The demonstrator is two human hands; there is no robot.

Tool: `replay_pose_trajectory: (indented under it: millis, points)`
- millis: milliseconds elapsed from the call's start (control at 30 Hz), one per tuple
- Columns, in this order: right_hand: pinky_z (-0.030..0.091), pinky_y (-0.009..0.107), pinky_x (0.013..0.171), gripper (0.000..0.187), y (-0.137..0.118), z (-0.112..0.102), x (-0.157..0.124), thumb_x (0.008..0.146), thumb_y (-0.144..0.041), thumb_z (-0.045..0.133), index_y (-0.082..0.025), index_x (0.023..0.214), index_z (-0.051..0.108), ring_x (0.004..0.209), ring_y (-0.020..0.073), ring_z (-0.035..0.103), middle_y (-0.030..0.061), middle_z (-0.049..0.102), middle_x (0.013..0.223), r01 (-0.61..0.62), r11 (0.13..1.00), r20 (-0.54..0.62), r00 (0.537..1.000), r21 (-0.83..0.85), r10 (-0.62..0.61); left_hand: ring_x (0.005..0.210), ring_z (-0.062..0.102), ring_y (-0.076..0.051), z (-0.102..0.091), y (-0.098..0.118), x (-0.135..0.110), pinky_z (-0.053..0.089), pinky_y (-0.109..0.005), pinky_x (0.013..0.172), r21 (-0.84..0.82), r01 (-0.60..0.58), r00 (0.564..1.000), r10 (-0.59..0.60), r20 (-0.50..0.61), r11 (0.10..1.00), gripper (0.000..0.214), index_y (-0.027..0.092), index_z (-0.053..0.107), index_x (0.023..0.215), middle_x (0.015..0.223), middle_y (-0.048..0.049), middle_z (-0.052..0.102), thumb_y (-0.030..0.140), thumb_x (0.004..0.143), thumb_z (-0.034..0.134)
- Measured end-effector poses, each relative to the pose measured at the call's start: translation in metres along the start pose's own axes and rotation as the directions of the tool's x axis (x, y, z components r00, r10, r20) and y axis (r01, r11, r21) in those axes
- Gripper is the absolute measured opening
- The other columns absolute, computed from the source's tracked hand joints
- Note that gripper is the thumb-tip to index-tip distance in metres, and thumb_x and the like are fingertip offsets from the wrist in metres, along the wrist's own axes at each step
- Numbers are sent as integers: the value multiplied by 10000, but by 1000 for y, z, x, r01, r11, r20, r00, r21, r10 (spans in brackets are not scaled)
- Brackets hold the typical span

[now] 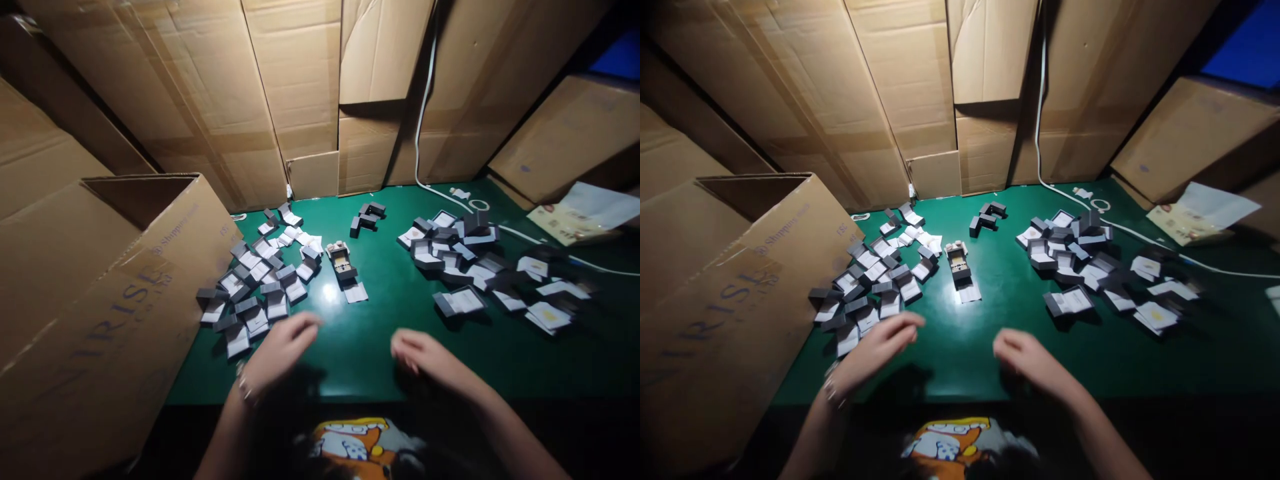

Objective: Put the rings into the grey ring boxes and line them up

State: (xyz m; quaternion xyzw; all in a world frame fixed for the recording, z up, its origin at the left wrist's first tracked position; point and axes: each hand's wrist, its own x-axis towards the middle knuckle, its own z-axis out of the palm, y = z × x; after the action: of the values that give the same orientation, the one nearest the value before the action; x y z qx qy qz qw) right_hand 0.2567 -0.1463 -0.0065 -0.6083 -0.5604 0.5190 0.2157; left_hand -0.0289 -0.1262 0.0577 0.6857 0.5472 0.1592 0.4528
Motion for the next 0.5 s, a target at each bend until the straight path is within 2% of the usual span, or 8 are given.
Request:
replay_pose_trajectory:
  millis: [33,67,133,233,300,367,433,500]
  points:
    - [460,284,629,271,-1,2,13,861,-439,552,-179,797,592,692,157,580,8,607,754,9,998,-98,995,-67,-16,970,605,-197,8,1,29,477,-355,918,-27,-40,991,36,-128,999,259,218,641,1051,1045,-49,656,319,889,466]
    - [423,280,597,284,-4,3,27,836,-458,559,-194,733,560,650,160,559,-5,575,681,16,986,-234,971,-166,-55,1020,591,-212,18,2,57,462,-362,941,-45,-74,958,59,-280,996,275,216,624,1090,1095,-64,640,309,861,504]
    - [389,283,587,300,-9,9,55,758,-496,619,-207,820,565,659,179,559,3,585,717,-20,944,-388,914,-329,-115,1097,560,-238,40,-1,106,438,-372,975,-74,-129,888,82,-452,989,357,164,593,1130,1176,-121,592,308,804,588]
    - [371,282,588,387,-15,21,81,724,-559,622,-206,881,588,782,219,589,70,634,908,-47,859,-398,898,-510,-188,1197,504,-270,69,-13,153,398,-406,1020,-139,-116,808,12,-589,983,566,162,517,1224,1244,-149,541,360,724,691]
    - [359,278,590,307,-15,28,84,779,-503,584,-215,883,601,816,222,594,81,641,951,-75,809,-412,885,-583,-215,1232,478,-270,79,-20,167,382,-403,1032,-128,-123,762,11,-647,984,665,178,464,1280,1289,-156,516,385,701,718]
    - [357,274,600,208,-13,31,83,842,-413,518,-228,862,612,815,208,595,66,650,951,-73,798,-423,875,-598,-237,1238,479,-266,81,-23,173,381,-396,1030,-119,-124,758,16,-652,985,735,201,418,1317,1307,-148,519,411,686,731]
    - [367,274,617,190,-9,31,83,865,-358,478,-233,830,617,803,197,593,50,655,934,-46,825,-442,861,-563,-253,1202,514,-272,80,-24,176,389,-404,1016,-139,-86,789,-18,-614,987,782,207,389,1341,1275,-145,556,451,681,729]
    - [392,281,651,188,-5,29,88,861,-339,469,-227,825,615,802,194,592,46,656,920,10,882,-499,822,-472,-276,1180,530,-283,77,-23,177,394,-415,1007,-126,-71,818,-15,-576,990,837,189,364,1368,1229,-150,590,488,674,725]
